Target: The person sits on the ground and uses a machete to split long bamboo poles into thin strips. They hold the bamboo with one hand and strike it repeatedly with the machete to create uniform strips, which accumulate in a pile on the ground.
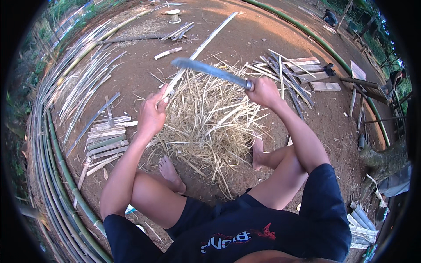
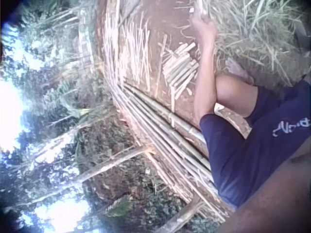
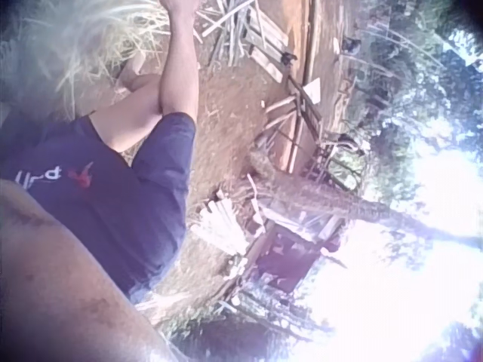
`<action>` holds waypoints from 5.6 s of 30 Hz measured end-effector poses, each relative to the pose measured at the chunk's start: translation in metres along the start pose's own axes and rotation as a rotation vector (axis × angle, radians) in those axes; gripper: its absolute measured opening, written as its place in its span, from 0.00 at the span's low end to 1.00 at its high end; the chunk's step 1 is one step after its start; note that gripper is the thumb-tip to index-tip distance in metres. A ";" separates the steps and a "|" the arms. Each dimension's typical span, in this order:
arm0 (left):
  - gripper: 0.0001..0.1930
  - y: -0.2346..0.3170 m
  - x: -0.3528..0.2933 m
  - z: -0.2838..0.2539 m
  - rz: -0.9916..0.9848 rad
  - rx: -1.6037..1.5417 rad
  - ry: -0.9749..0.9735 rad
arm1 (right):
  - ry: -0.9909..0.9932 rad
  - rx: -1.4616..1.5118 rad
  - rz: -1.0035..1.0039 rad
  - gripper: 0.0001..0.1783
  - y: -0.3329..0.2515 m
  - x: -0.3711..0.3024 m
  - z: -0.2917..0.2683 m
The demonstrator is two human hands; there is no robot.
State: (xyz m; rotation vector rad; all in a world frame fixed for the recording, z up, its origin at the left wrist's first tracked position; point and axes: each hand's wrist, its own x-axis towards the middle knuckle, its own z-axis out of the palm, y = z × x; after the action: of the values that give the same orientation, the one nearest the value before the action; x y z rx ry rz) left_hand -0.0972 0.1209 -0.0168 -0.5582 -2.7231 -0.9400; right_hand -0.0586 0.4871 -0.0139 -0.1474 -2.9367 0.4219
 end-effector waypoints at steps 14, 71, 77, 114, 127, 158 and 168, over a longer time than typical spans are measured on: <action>0.25 -0.012 -0.005 -0.004 0.017 -0.124 -0.069 | 0.127 0.112 0.064 0.14 0.025 0.002 -0.003; 0.26 -0.024 -0.021 -0.015 -0.089 -0.305 -0.198 | 0.176 0.189 0.191 0.15 0.070 0.007 -0.007; 0.25 -0.024 -0.016 -0.006 -0.051 -0.412 -0.200 | 0.167 0.078 0.269 0.13 0.072 0.016 -0.015; 0.23 0.000 -0.012 -0.015 -0.311 -0.258 -0.071 | 0.024 0.063 -0.015 0.09 -0.006 -0.035 -0.003; 0.12 0.003 0.004 -0.001 -0.325 -0.289 -0.022 | 0.034 -0.012 -0.073 0.13 -0.034 -0.016 0.003; 0.16 -0.002 -0.007 0.011 -0.139 -0.092 0.038 | 0.096 -0.042 0.134 0.15 0.037 0.015 -0.007; 0.17 -0.008 -0.009 0.015 -0.111 -0.109 0.027 | 0.095 -0.121 0.260 0.18 0.046 0.026 -0.014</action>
State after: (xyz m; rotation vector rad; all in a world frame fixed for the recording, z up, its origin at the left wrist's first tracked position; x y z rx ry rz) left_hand -0.0931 0.1215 -0.0357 -0.4130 -2.7155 -1.1206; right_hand -0.0786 0.5377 -0.0097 -0.5537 -2.8571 0.2630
